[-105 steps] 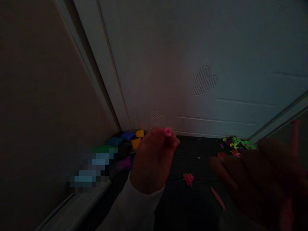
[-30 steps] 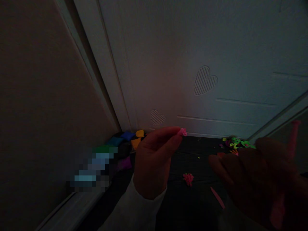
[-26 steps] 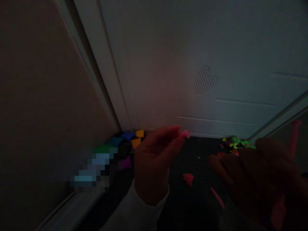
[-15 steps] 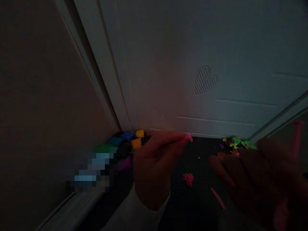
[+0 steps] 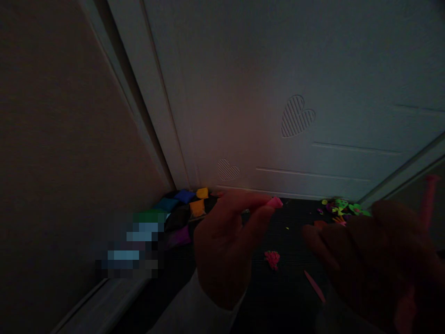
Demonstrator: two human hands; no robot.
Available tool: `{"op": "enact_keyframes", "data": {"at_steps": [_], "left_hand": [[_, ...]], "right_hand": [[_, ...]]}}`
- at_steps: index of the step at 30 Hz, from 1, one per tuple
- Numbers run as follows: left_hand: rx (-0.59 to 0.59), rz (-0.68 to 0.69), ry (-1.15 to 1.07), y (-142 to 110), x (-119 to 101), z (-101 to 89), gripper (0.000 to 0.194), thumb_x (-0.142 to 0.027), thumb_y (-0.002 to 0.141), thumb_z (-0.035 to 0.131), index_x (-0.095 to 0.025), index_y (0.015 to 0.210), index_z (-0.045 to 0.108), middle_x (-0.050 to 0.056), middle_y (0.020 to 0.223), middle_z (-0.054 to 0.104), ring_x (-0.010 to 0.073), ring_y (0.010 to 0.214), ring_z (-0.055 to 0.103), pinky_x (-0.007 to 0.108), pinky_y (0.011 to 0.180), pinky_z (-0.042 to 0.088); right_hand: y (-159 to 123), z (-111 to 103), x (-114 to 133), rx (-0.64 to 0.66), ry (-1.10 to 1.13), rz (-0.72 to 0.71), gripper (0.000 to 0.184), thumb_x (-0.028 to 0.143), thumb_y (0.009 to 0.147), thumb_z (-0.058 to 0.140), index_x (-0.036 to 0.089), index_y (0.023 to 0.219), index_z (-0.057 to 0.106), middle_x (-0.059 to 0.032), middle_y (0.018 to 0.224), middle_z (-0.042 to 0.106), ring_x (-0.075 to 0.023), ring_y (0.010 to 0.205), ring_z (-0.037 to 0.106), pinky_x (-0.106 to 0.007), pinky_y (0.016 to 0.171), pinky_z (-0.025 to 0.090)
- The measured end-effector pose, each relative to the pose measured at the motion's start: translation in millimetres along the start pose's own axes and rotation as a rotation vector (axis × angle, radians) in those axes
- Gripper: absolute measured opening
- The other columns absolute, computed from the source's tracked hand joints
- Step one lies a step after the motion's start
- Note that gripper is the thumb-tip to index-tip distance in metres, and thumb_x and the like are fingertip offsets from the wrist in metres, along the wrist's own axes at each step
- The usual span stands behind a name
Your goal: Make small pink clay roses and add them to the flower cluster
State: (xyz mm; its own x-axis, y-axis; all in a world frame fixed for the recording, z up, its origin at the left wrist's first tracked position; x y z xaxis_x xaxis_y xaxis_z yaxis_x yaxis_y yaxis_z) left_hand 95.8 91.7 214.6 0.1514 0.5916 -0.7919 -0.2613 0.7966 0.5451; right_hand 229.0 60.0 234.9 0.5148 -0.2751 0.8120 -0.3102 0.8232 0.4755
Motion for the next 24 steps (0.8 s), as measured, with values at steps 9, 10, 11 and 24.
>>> {"op": "enact_keyframes", "data": {"at_steps": [9,10,11,24], "left_hand": [[0.091,-0.279,-0.448,8.0,20.4,2.0,0.009,-0.02,0.068,0.055,-0.023,0.074,0.06,-0.004,0.067,0.058,0.0062,0.063,0.051,0.02,0.061,0.042],[0.115,-0.32,-0.499,10.0,22.6,2.6,0.009,-0.019,0.068,0.055,-0.023,0.074,0.06,-0.005,0.066,0.057,0.0053,0.061,0.049,0.019,0.06,0.042],[0.134,-0.358,-0.539,11.7,24.6,3.0,0.009,-0.017,0.068,0.054,-0.022,0.074,0.06,-0.005,0.065,0.056,0.0047,0.06,0.048,0.019,0.059,0.041],[0.209,-0.454,-0.576,16.3,25.8,0.9,0.009,-0.016,0.064,0.058,-0.023,0.07,0.06,-0.002,0.071,0.057,0.0081,0.064,0.051,0.02,0.055,0.041]], "right_hand": [[-1.9,-3.5,-0.2,0.017,-0.035,0.028,0.011,0.023,0.075,0.041,0.029,0.077,0.05,0.005,0.045,0.037,-0.0086,0.039,0.033,-0.028,0.052,0.036],[-1.8,-4.4,-0.7,0.018,-0.043,0.032,0.011,0.023,0.075,0.041,0.029,0.077,0.05,0.0049,0.045,0.038,-0.0087,0.039,0.033,-0.028,0.052,0.036],[-1.5,-5.1,-0.8,0.016,-0.048,0.027,0.01,0.024,0.075,0.042,0.029,0.077,0.05,0.005,0.046,0.037,-0.0087,0.039,0.034,-0.028,0.052,0.036],[-39.7,-28.0,26.6,-0.422,-0.722,-0.098,0.026,0.039,0.078,0.036,0.023,0.065,0.052,0.0001,0.058,0.048,-0.0146,0.063,0.048,-0.03,0.058,0.039]]}}
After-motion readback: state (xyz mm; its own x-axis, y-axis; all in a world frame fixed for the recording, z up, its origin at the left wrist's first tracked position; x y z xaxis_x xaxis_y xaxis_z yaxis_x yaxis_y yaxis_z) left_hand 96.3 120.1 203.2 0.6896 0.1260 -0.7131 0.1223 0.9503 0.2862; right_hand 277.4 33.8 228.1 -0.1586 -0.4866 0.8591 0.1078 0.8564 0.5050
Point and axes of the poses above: each hand's wrist, its own y-axis towards the middle knuckle, its own z-axis out of the palm, x = y × z, the point moved 4 cm from there along y, towards the middle knuckle
